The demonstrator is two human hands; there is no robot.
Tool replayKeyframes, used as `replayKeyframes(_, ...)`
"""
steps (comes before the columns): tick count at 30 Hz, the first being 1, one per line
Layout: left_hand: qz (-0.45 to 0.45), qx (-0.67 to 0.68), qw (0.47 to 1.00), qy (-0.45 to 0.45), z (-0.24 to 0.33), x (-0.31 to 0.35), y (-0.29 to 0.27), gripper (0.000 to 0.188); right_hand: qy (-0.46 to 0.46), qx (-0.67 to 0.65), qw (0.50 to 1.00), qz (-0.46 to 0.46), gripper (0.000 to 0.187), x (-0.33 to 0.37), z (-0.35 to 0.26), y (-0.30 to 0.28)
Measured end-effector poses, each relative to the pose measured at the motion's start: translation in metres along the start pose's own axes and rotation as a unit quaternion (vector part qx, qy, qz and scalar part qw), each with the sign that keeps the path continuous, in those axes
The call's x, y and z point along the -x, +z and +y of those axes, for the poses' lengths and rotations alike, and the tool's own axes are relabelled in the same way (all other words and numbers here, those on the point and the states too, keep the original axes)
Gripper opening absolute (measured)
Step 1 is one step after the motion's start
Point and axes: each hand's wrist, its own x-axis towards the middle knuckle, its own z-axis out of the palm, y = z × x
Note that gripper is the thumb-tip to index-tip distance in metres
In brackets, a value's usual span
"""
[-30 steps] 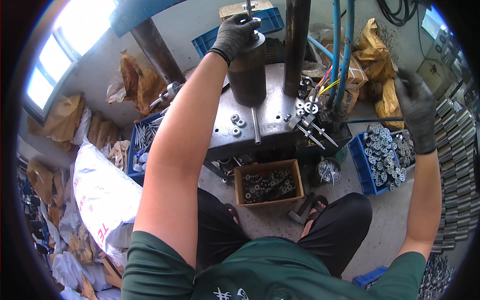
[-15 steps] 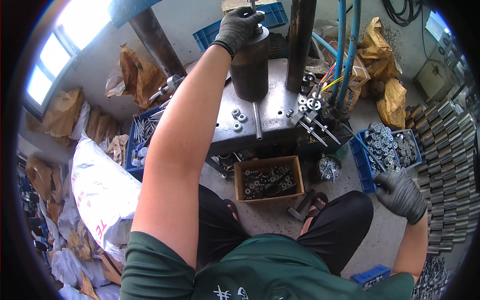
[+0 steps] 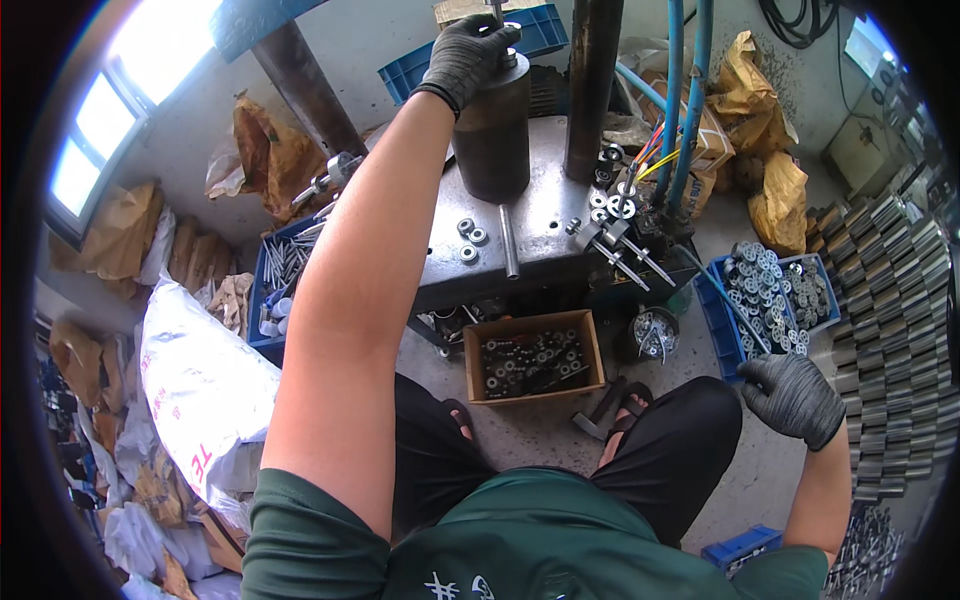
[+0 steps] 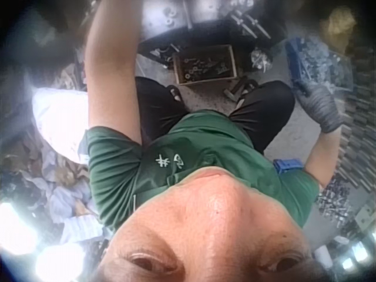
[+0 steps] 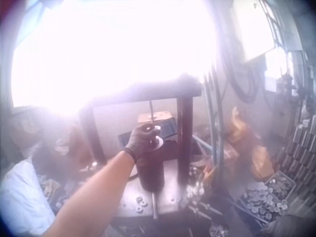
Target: Operating a press machine to assemble metal gears and pins.
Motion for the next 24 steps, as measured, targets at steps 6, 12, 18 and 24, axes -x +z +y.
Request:
replayKeyframes(6,0.000,-0.017,1.000,0.013,-0.001,-0.004,0.002,0.053,-0.013,-0.051,0.990,0.129,0.026,0.003,0.005,0.005)
replayKeyframes(12,0.018,-0.082,0.996,0.037,-0.001,-0.004,0.001,0.055,0.005,-0.008,1.000,0.020,0.027,0.003,0.008,0.006)
replayKeyframes(18,0.047,-0.231,0.969,0.074,0.000,-0.006,-0.003,0.059,-0.005,0.021,0.999,-0.034,0.028,0.002,0.009,0.005)
replayKeyframes(24,0.028,-0.141,0.989,0.042,-0.008,-0.009,-0.001,0.059,-0.018,-0.064,0.986,0.152,0.029,0.002,0.018,0.010)
